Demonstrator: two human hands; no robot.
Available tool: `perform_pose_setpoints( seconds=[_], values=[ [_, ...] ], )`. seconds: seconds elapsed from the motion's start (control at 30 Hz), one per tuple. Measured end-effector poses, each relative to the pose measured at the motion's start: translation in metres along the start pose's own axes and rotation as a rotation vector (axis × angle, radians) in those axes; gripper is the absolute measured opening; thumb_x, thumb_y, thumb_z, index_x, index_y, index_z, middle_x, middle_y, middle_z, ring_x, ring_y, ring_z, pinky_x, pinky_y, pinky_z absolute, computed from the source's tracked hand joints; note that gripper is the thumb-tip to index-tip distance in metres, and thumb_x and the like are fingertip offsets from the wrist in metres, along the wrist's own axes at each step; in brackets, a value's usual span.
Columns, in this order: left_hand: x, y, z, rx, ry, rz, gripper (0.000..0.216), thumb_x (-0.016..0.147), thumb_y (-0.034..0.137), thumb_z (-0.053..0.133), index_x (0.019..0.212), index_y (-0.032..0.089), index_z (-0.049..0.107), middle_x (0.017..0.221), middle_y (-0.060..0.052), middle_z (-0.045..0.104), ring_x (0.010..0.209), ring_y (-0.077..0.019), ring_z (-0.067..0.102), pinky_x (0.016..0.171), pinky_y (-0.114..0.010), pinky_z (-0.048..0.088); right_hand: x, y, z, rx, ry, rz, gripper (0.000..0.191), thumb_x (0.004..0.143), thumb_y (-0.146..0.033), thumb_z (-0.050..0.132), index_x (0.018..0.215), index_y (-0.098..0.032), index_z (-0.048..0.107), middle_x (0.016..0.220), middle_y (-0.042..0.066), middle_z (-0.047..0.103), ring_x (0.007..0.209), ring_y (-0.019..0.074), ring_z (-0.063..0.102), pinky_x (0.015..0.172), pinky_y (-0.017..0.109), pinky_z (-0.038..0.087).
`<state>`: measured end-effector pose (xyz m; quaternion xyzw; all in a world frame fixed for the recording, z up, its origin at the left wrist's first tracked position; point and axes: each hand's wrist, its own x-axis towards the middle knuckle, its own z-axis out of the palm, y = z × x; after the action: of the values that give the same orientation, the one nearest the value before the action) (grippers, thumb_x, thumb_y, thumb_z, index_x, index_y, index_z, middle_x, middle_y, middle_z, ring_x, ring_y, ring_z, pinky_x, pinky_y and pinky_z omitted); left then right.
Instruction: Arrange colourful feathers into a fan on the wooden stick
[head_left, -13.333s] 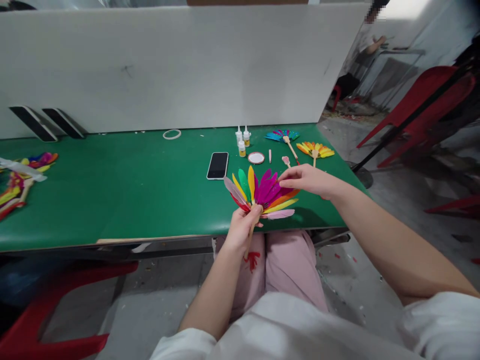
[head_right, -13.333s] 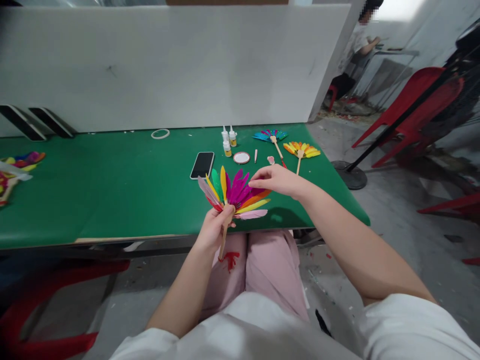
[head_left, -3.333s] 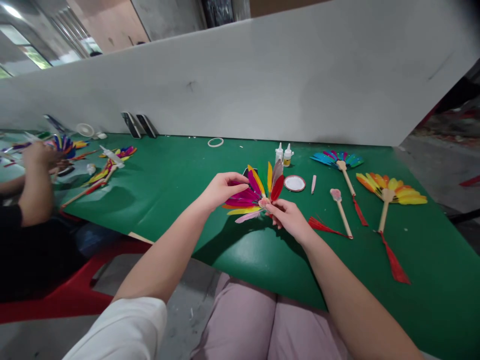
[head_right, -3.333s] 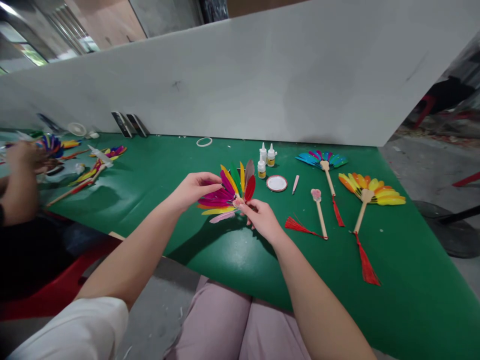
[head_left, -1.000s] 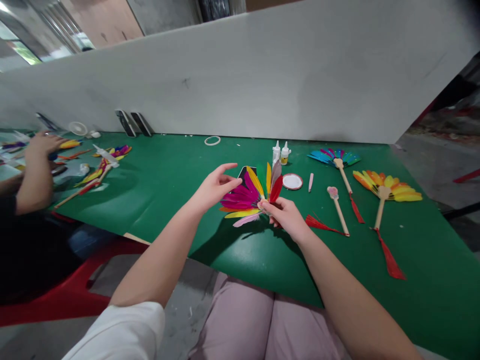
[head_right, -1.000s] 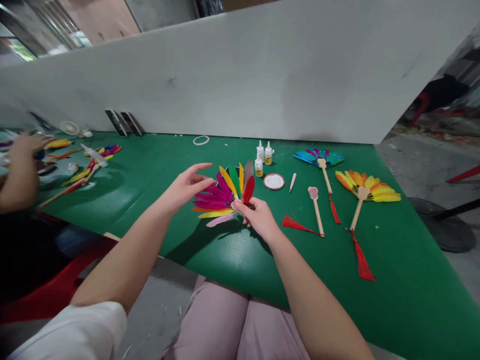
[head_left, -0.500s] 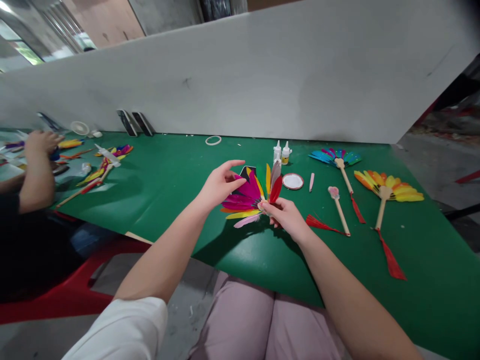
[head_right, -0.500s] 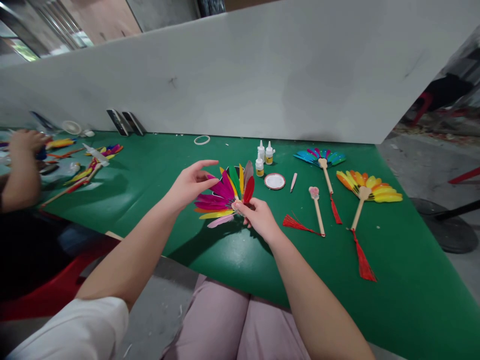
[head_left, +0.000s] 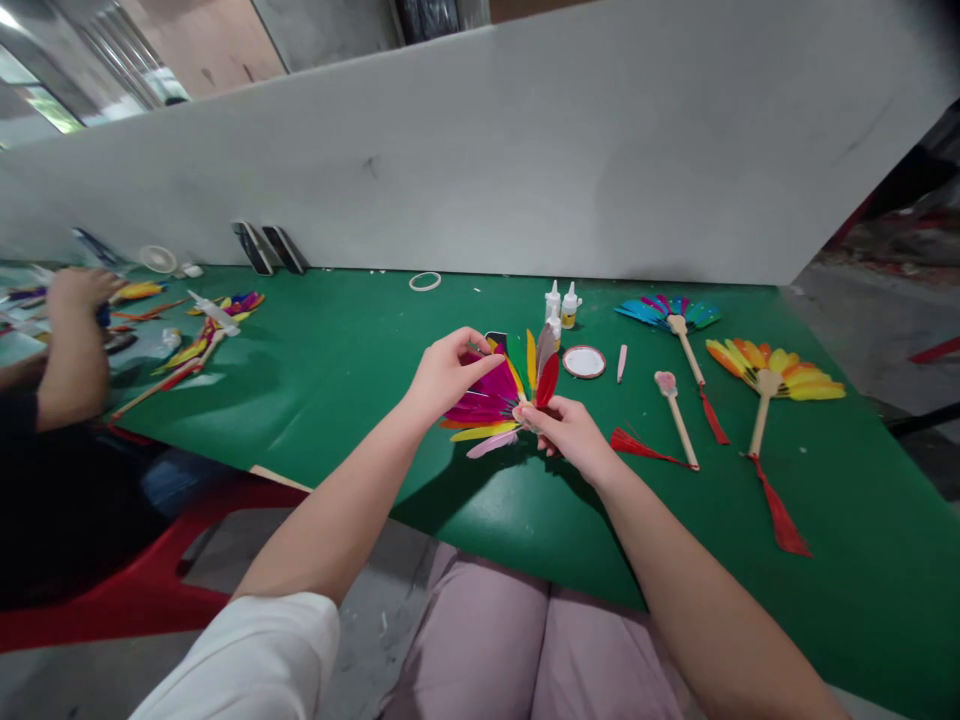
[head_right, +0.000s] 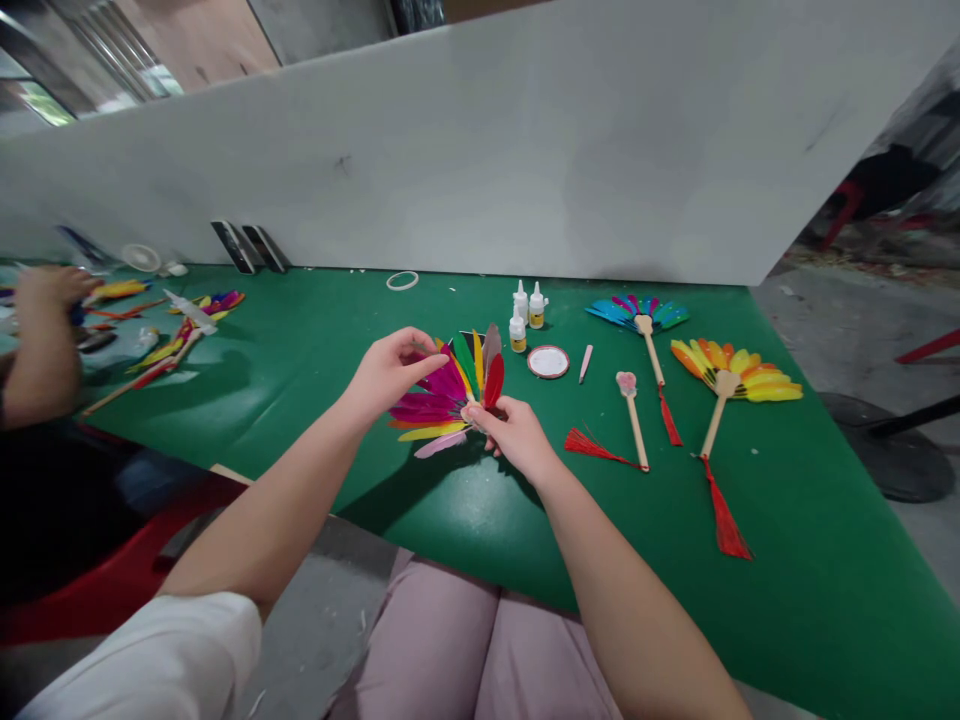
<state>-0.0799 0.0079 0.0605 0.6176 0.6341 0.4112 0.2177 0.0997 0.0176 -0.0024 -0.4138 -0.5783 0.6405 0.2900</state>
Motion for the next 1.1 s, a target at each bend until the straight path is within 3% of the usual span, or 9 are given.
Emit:
perform_pose_setpoints(
  seconds=[0.1,0.4,0.73,0.9,1.1],
  values=[
    [0.002,0.000,0.004,0.072,0.024,0.010,0.031,0.069,0.048,0.058,0.068,0.017,0.057,0.063,0.000,0.059,0.058,-0.0117,0.052,0.055,-0.024,0.040,0.000,0.000,0.000,-0.008,0.004,-0.001,0.035,0.068,-0.049,0.061,0.078,-0.015,0.058,0.057,-0.002,0.054,0.041,0.0047,0.045,0.035,0.015,0.035],
    [0.004,-0.003,0.005,0.106,0.016,-0.029,0.029,0.071,0.046,0.055,0.069,0.017,0.060,0.066,-0.002,0.063,0.059,-0.0134,0.054,0.053,-0.024,0.039,0.000,-0.001,0.000,0.007,0.011,0.003,0.038,0.067,-0.050,0.061,0.080,-0.015,0.058,0.057,-0.001,0.055,0.042,0.0054,0.046,0.035,0.016,0.035],
    [0.003,-0.006,0.004,-0.015,0.000,-0.071,0.025,0.070,0.041,0.058,0.078,0.018,0.060,0.062,-0.001,0.062,0.053,-0.0122,0.053,0.050,-0.024,0.040,0.000,-0.002,0.001,0.019,0.027,-0.004,0.036,0.067,-0.047,0.061,0.081,-0.015,0.060,0.057,-0.002,0.055,0.041,0.0051,0.046,0.035,0.016,0.035],
    [0.003,-0.002,0.004,-0.066,-0.009,-0.062,0.028,0.072,0.043,0.057,0.084,0.018,0.059,0.069,-0.002,0.062,0.058,-0.0125,0.055,0.053,-0.024,0.042,0.000,-0.001,0.000,0.040,0.023,-0.003,0.035,0.068,-0.047,0.061,0.081,-0.015,0.059,0.060,-0.001,0.057,0.041,0.0045,0.046,0.035,0.015,0.035],
    [-0.002,-0.006,-0.013,-0.329,0.054,-0.160,0.040,0.073,0.049,0.054,0.100,0.018,0.056,0.088,-0.007,0.065,0.079,-0.0172,0.061,0.066,-0.027,0.047,0.003,0.003,-0.003,0.109,0.018,-0.030,0.038,0.066,-0.050,0.062,0.080,-0.014,0.058,0.060,-0.001,0.057,0.043,0.0051,0.046,0.035,0.016,0.037]
  ],
)
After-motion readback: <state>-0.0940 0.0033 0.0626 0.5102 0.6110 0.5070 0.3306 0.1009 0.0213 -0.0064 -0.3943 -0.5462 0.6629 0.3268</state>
